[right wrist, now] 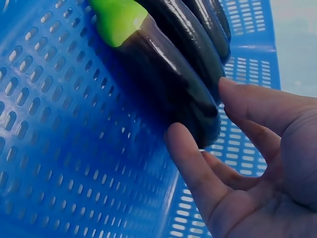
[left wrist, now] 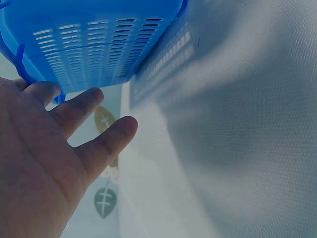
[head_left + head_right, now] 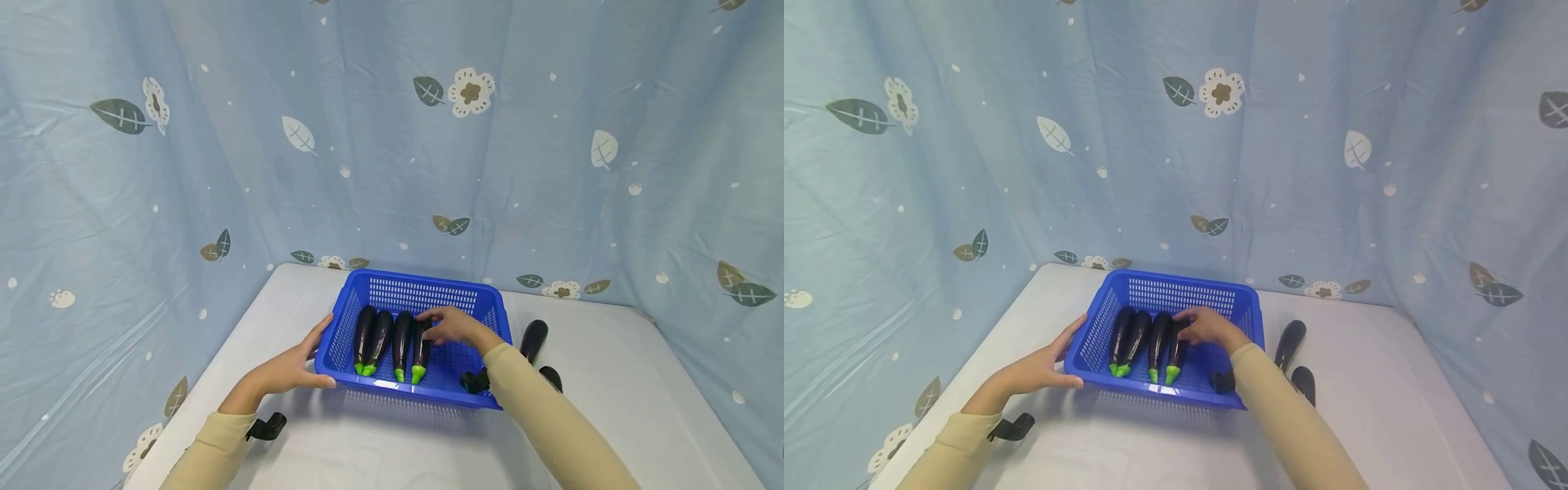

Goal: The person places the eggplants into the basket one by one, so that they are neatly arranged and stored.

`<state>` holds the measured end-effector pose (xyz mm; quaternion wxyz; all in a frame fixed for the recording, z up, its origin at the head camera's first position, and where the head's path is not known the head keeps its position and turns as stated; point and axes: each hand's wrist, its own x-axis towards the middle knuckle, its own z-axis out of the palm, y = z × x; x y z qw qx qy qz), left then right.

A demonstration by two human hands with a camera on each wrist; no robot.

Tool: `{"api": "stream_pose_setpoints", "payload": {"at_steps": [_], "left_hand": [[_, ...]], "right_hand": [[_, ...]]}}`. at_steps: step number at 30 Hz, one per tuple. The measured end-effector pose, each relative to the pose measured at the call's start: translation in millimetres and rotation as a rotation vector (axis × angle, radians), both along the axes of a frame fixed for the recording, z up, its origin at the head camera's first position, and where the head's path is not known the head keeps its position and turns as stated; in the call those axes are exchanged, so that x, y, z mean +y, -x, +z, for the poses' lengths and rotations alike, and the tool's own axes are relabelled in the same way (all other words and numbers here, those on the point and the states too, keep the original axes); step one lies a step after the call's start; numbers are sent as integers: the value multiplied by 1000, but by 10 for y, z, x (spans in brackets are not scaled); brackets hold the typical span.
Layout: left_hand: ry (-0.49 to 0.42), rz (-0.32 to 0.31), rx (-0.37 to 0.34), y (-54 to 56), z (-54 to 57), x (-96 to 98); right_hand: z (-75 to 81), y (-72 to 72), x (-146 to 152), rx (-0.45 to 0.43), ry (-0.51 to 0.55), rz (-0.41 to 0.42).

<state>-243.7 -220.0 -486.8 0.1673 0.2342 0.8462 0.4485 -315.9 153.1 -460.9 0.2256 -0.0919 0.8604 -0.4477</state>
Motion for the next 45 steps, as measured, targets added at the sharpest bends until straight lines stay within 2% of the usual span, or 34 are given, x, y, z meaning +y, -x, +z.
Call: {"api": "stream_pose_setpoints", "payload": {"at_steps": [12,18,25,33,45], "left_hand": [[-2,-6,7,-5,5,4],[1,0,0,-7,4,3],[5,4,0,-11,24,19],[6,5,-1,-5,5,7],[6,3,-8,17,-25,0]], "right_hand": [[106,-51,103,48,-21,-27],[166,-77,207,78,7,-30],[297,-150,265,123,-44,-25],[274,-201,409,150,19,0],[368,-242,706,191,50,-15]]}}
